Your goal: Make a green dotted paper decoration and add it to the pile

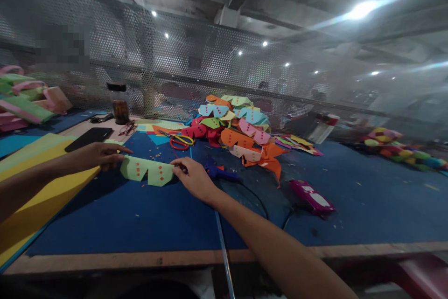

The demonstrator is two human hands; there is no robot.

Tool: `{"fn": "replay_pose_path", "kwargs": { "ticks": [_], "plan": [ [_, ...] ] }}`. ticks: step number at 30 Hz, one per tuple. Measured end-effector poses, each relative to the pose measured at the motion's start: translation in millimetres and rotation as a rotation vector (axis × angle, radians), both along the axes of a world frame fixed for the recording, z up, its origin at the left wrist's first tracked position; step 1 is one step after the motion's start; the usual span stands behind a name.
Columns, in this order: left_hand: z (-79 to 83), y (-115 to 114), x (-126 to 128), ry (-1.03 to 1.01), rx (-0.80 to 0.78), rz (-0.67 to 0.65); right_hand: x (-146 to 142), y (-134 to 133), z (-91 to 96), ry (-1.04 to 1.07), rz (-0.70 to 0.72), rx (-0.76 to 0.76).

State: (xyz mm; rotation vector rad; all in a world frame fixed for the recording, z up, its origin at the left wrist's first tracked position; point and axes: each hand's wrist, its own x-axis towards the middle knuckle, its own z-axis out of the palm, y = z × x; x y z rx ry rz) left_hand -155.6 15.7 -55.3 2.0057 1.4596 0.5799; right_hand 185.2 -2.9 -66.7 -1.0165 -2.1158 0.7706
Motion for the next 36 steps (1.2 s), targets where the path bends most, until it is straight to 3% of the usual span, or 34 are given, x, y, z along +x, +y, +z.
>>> {"fn": "replay_pose_path", "kwargs": {
  "ticks": [10, 29, 36],
  "plan": [
    [-5.7, 7.1, -3.3, 0.048, 0.184, 0.063, 0.4, 0.0, -0.5, -0.004, -0.004, 0.024],
    [-0.4, 4.7, 0.1, 0.016, 0.177, 0.045, 2.1, 1.3, 0.6, -0.002, -0.021, 0.034],
    [-5.7, 7.7, -2.4, 0.004, 0.184, 0.073, 1.2, 3.1, -1.0, -0.014, -0.02, 0.038]
  ]
}}
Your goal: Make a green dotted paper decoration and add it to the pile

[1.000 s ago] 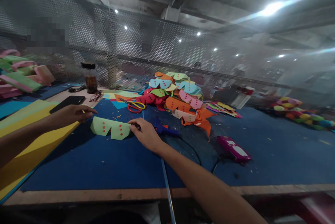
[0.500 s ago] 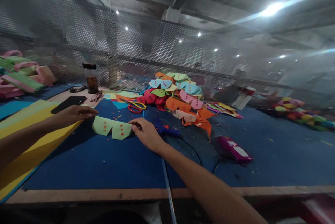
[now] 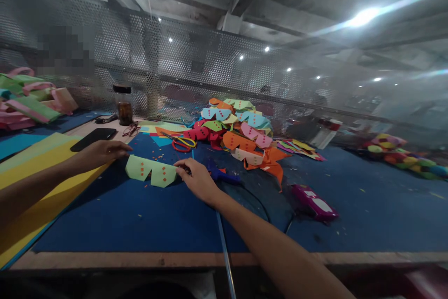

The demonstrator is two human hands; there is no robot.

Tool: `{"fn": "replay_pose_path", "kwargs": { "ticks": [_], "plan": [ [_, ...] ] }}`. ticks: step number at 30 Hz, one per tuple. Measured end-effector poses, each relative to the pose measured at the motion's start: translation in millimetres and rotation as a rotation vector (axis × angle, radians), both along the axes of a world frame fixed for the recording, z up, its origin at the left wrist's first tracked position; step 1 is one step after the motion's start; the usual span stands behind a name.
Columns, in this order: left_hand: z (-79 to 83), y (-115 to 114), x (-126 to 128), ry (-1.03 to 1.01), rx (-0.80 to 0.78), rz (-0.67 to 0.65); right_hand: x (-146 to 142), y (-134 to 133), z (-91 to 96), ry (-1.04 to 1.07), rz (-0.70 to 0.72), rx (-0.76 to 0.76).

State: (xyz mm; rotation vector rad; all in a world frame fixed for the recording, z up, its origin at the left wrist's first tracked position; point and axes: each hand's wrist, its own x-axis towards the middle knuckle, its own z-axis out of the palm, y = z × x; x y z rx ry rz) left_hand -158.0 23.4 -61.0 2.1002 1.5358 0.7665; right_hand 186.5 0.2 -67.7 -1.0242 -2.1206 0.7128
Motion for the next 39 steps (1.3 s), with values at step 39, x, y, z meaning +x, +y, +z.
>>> {"fn": "replay_pose_path", "kwargs": {
  "ticks": [39],
  "plan": [
    [-21.6, 7, 5, 0.071, 0.106, 0.023, 72, 32, 118.5, -0.134, -0.231, 0.331]
  ]
}}
